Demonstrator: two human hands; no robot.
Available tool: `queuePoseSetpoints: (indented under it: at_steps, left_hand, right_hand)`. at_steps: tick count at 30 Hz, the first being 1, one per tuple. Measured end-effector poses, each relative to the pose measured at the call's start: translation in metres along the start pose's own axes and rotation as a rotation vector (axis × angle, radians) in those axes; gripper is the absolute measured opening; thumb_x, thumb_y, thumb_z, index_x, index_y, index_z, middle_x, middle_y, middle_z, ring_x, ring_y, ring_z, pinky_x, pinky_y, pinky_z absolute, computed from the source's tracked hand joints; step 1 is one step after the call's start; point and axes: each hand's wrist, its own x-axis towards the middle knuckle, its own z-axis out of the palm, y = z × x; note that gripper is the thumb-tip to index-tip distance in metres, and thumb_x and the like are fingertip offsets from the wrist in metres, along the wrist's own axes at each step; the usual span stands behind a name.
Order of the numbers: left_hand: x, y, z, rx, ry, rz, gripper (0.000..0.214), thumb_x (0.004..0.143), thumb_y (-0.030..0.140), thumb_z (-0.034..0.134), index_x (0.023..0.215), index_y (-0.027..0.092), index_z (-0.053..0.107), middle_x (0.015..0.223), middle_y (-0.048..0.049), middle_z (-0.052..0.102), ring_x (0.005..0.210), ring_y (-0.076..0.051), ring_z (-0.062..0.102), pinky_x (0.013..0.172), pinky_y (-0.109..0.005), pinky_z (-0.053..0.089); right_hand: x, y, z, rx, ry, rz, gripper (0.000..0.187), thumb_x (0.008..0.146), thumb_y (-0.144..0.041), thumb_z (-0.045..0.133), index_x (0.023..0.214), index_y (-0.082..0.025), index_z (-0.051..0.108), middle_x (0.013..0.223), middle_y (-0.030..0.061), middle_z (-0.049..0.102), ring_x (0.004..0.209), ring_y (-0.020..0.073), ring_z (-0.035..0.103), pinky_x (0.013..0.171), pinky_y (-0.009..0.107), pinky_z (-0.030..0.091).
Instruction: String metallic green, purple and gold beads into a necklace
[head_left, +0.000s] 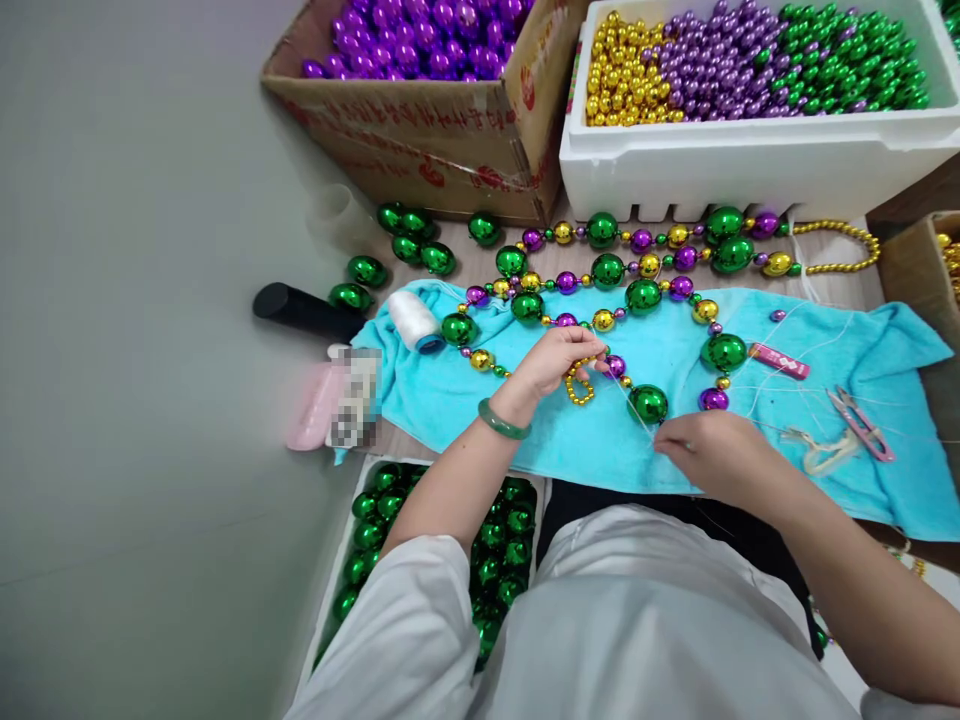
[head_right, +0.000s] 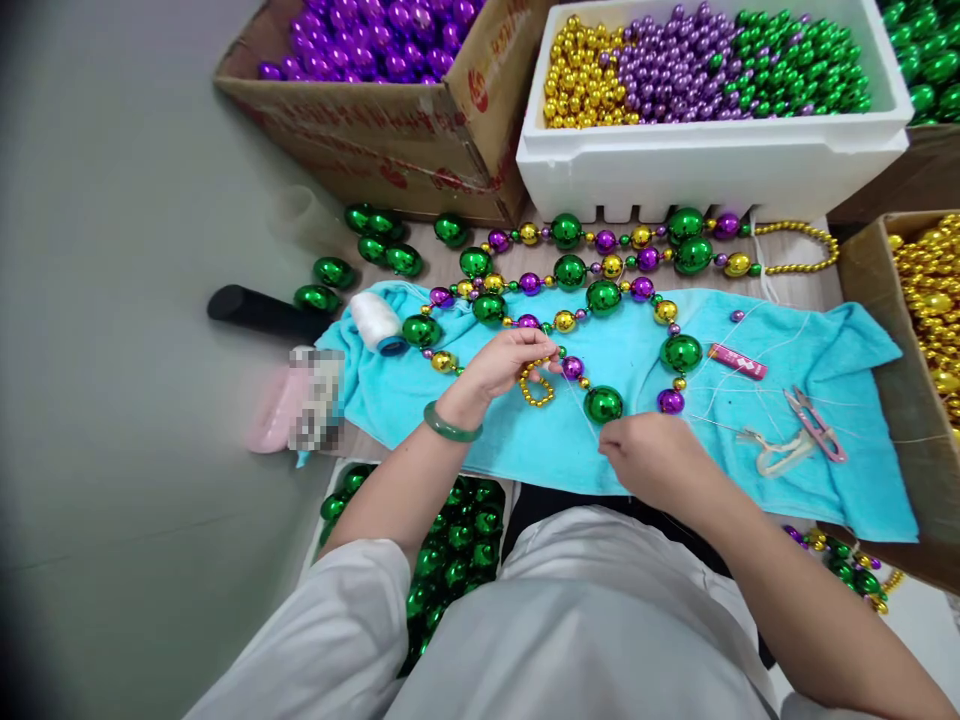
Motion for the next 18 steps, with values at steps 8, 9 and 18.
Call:
queuePoseSetpoints:
  at_steps: [8, 9, 18]
  left_hand:
    - [-0.002, 0.01, -0.001, -0.122, -0.12, -0.181, 0.008, 0.082, 0.005, 0.063, 0.075, 0.008, 0.059, 0.073, -0.0061, 0.066, 0.069, -0.014, 0.07, 0.041, -0.013, 0.037]
    - [-0.002, 0.009, 0.0, -0.152, -0.137, -0.188, 0.008, 0.082, 0.004, 0.063, 0.075, 0.008, 0.059, 0.074, -0.0062, 0.066, 0.072, -0.014, 0.071, 0.042, -0.013, 0.037]
    - [-0.013, -0.009, -0.001, 0.072, -0.256, 0.063, 0.015, 0.078, 0.021, 0.072, 0.074, 0.01, 0.063, 0.067, -0.0028, 0.066, 0.063, -0.01, 0.066, 0.061, -0.022, 0.053]
  right_hand:
    - [0.017, -0.031, 0.042, -0.253, -0.137, -0.179, 0.025, 0.082, -0.008, 0.047, 0.084, -0.015, 0.071, 0.082, 0.0131, 0.071, 0.079, 0.0223, 0.067, 0.06, 0.027, 0.036]
    - [0.019, -0.031, 0.047, -0.262, -0.136, -0.179, 0.025, 0.082, -0.007, 0.047, 0.085, -0.014, 0.071, 0.083, 0.0145, 0.071, 0.081, 0.0235, 0.067, 0.061, 0.027, 0.038]
    - [0.032, -0.012, 0.033, -0.169, -0.114, -0.126, 0.029, 0.092, -0.033, 0.05, 0.088, -0.016, 0.073, 0.086, 0.0134, 0.073, 0.082, 0.0255, 0.069, 0.067, 0.03, 0.045]
